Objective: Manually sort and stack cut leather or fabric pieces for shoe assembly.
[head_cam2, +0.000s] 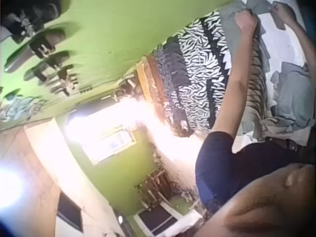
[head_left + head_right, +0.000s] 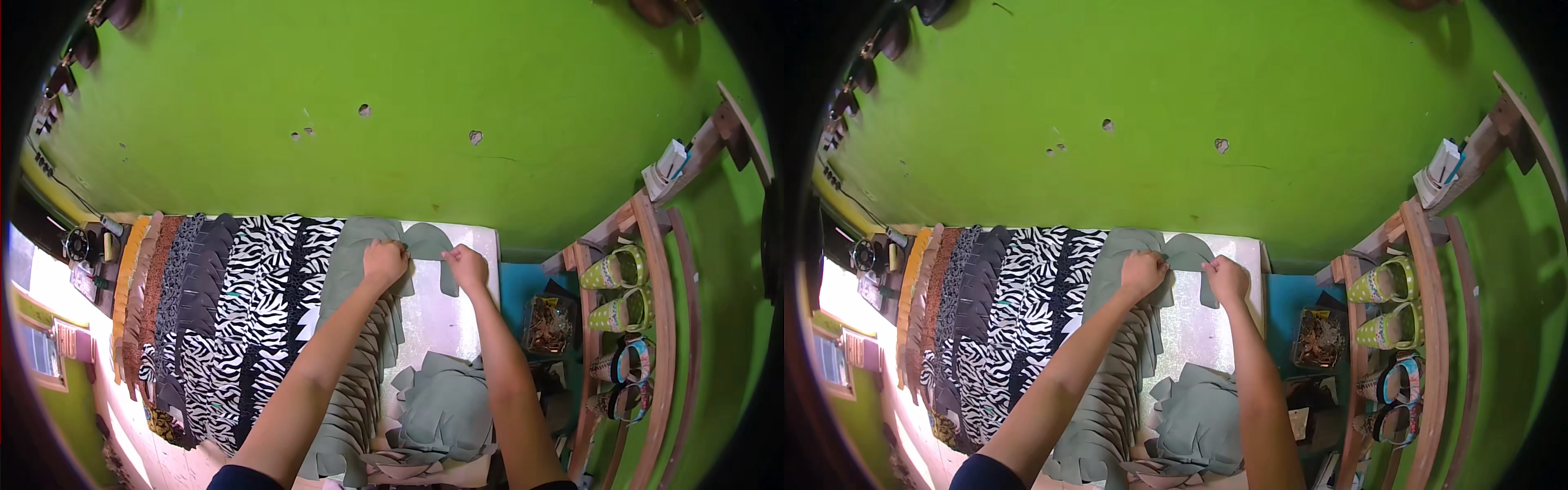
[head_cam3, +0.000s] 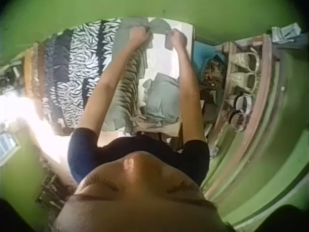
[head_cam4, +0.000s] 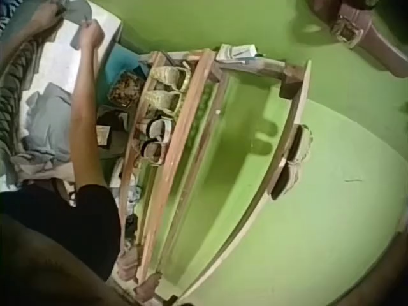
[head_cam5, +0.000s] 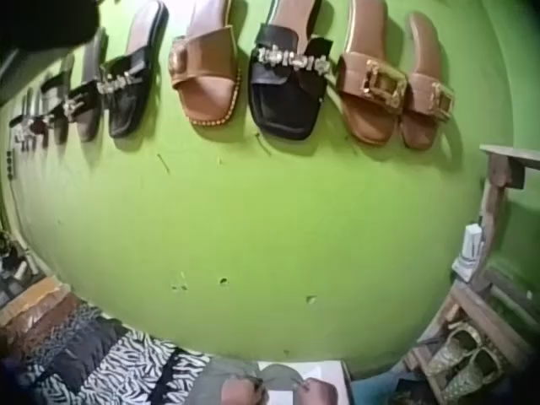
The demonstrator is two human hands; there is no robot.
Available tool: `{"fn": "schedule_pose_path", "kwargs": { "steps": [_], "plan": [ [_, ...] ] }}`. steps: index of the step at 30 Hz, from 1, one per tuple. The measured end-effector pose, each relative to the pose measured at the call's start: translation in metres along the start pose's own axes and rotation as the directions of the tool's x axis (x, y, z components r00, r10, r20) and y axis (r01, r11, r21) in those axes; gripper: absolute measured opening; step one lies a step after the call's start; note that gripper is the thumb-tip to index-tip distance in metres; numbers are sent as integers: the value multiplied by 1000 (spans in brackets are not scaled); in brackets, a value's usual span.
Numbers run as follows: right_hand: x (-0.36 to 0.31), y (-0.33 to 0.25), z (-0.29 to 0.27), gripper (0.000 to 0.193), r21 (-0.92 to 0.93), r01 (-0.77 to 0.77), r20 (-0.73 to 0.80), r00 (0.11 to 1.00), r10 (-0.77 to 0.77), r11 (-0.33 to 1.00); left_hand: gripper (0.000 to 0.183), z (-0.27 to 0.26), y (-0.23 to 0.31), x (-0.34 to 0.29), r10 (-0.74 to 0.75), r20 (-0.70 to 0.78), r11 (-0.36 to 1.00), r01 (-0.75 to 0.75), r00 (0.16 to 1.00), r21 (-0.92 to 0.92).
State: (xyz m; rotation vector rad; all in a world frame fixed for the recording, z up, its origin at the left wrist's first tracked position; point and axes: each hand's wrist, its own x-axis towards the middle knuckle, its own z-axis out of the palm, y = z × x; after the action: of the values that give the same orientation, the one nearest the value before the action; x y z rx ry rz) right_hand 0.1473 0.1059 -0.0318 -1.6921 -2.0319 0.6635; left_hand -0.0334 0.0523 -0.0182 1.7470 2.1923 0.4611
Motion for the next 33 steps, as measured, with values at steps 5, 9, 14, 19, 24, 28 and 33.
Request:
{"fn": "schedule_pose_path", "kwargs": {
  "steps": [5,9,14,19,24,28,33],
  "plan": [
    [4,0,4,24,-126,12,-6,1000,-13,992,21,11,0,13,-31,43,998,29,999,56],
    [2,-9,0,25,-234,50,59,998,-37,971,20,11,5,9,-60,27,996,58,998,69],
    [-9,-14,-2,35,-333,111,-85,985,-147,936,41,2,23,-4,-37,-81,983,51,996,175],
    [-29,-13,18,50,-417,453,85,882,-463,788,50,29,6,-21,445,-119,879,-408,887,247],
    [-37,-1,24,54,-445,468,144,879,-455,764,50,45,-1,-29,397,6,883,-384,918,270],
    [-37,3,22,60,-389,430,159,902,-401,814,50,44,-2,-31,393,-4,884,-376,920,278],
    [-36,5,25,62,-391,423,147,905,-399,817,51,47,-2,-31,390,-26,879,-363,921,308]
  ]
}}
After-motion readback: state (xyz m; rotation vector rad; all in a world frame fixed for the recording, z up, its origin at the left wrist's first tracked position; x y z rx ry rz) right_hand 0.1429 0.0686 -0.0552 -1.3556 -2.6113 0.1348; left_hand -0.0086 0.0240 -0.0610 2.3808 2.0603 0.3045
